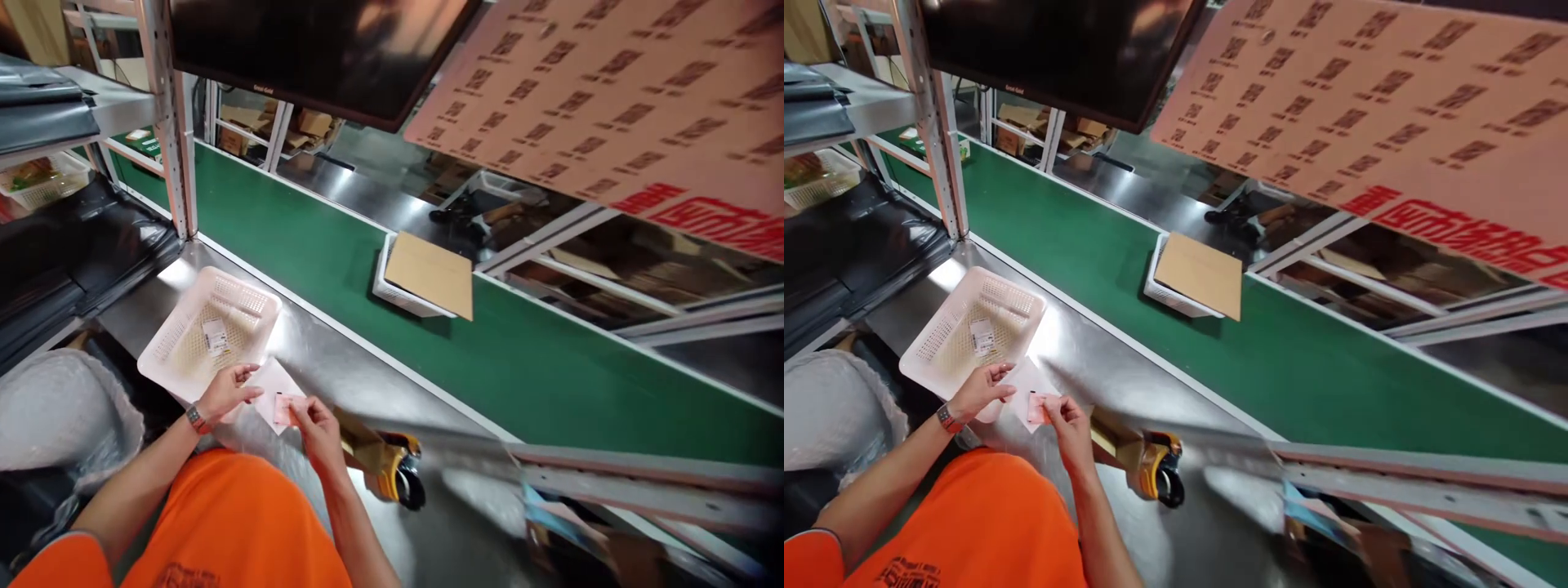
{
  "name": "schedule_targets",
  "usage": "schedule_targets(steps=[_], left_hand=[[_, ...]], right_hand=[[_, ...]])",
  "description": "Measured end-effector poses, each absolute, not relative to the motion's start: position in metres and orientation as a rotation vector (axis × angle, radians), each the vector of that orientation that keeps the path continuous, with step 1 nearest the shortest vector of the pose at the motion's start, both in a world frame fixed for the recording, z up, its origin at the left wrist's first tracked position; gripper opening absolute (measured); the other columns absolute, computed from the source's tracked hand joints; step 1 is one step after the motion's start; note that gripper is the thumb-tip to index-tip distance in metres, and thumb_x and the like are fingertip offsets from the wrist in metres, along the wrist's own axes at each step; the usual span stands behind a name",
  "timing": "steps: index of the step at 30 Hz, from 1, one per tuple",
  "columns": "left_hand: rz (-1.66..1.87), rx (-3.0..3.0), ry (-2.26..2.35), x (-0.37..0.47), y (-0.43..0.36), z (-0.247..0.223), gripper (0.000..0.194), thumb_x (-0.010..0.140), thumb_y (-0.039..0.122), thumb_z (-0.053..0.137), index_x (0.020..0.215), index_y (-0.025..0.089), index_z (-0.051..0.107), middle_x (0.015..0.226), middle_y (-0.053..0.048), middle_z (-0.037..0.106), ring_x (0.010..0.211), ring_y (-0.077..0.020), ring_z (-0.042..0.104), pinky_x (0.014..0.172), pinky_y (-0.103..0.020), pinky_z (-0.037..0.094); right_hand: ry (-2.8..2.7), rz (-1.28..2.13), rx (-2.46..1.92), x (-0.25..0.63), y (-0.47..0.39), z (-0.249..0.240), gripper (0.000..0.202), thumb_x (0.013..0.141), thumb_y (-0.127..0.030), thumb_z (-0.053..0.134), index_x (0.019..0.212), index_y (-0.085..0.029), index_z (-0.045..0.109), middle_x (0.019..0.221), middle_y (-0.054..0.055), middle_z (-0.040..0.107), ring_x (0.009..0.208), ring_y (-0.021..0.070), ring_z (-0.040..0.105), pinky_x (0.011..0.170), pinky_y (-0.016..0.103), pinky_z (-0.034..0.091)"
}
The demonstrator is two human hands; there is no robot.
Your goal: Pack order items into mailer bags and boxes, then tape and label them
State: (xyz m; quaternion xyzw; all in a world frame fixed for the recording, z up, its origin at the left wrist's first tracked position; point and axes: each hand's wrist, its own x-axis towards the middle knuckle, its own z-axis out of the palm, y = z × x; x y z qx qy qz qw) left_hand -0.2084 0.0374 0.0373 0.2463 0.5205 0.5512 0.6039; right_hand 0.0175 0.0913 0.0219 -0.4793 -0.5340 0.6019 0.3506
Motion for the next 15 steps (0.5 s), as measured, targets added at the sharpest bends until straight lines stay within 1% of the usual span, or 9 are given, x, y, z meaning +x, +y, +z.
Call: schedule_targets(steps=[2,3,5,6,8,10,12,14,15], left_hand=[[1.268,0.535,1.118,-0.200,0.035,0.040,0.067,0.055,0.049,0.106,0.108,0.015,0.081,0.097,-0.006,0.081,0.081,-0.0164,0.070,0.074,-0.029,0.054],[1.262,0.521,1.099,-0.195,0.034,0.042,0.066,0.055,0.050,0.106,0.105,0.015,0.081,0.095,-0.006,0.080,0.080,-0.0159,0.069,0.076,-0.029,0.053],[1.230,0.539,1.123,-0.186,0.033,0.046,0.062,0.054,0.052,0.105,0.096,0.015,0.081,0.085,-0.003,0.077,0.073,-0.0133,0.063,0.071,-0.027,0.047],[1.201,0.573,1.157,-0.181,0.032,0.048,0.059,0.054,0.055,0.105,0.089,0.014,0.080,0.077,-0.001,0.072,0.068,-0.0116,0.057,0.067,-0.026,0.042],[1.130,0.665,1.229,-0.171,0.032,0.051,0.057,0.058,0.063,0.100,0.073,0.015,0.072,0.064,0.003,0.059,0.061,-0.0089,0.044,0.061,-0.026,0.030],[1.071,0.745,1.284,-0.160,0.031,0.053,0.062,0.063,0.072,0.094,0.063,0.018,0.063,0.057,0.007,0.047,0.059,-0.0081,0.034,0.060,-0.027,0.021],[1.043,0.806,1.316,-0.148,0.030,0.054,0.066,0.067,0.078,0.087,0.057,0.021,0.055,0.055,0.007,0.041,0.058,-0.0085,0.030,0.060,-0.029,0.019],[1.050,0.857,1.358,-0.135,0.030,0.055,0.069,0.071,0.081,0.082,0.054,0.023,0.048,0.055,0.007,0.038,0.058,-0.0091,0.030,0.061,-0.029,0.021],[1.066,0.872,1.392,-0.128,0.030,0.055,0.070,0.073,0.082,0.079,0.053,0.024,0.046,0.054,0.007,0.037,0.058,-0.0095,0.030,0.061,-0.030,0.022]], right_hand=[[-1.359,1.605,-1.270,0.032,0.088,0.021,0.067,0.067,-0.082,0.093,0.069,-0.025,0.057,0.068,0.000,0.065,0.065,0.0177,0.055,0.064,0.032,0.047],[-1.342,1.628,-1.282,0.039,0.086,0.021,0.068,0.065,-0.082,0.094,0.069,-0.025,0.058,0.069,0.001,0.067,0.066,0.0179,0.056,0.065,0.032,0.047],[-1.324,1.640,-1.284,0.054,0.082,0.019,0.067,0.065,-0.081,0.095,0.069,-0.024,0.060,0.072,0.002,0.070,0.069,0.0187,0.059,0.068,0.033,0.049],[-1.312,1.640,-1.283,0.061,0.080,0.017,0.066,0.065,-0.080,0.095,0.070,-0.024,0.061,0.074,0.002,0.071,0.070,0.0190,0.061,0.069,0.033,0.050],[-1.283,1.631,-1.282,0.074,0.076,0.013,0.066,0.066,-0.080,0.095,0.071,-0.023,0.063,0.075,0.002,0.072,0.070,0.0189,0.061,0.070,0.033,0.050],[-1.271,1.607,-1.291,0.087,0.074,0.010,0.065,0.068,-0.080,0.094,0.071,-0.022,0.064,0.074,0.001,0.072,0.070,0.0184,0.061,0.069,0.033,0.050],[-1.281,1.528,-1.308,0.098,0.072,0.010,0.063,0.070,-0.080,0.091,0.073,-0.022,0.069,0.081,0.004,0.075,0.076,0.0203,0.065,0.074,0.035,0.054],[-1.306,1.361,-1.337,0.108,0.071,0.014,0.061,0.073,-0.081,0.088,0.074,-0.022,0.074,0.093,0.008,0.079,0.088,0.0242,0.070,0.083,0.039,0.058],[-1.314,1.268,-1.348,0.112,0.070,0.018,0.060,0.075,-0.081,0.086,0.074,-0.022,0.075,0.097,0.009,0.080,0.093,0.0258,0.071,0.086,0.040,0.059]])
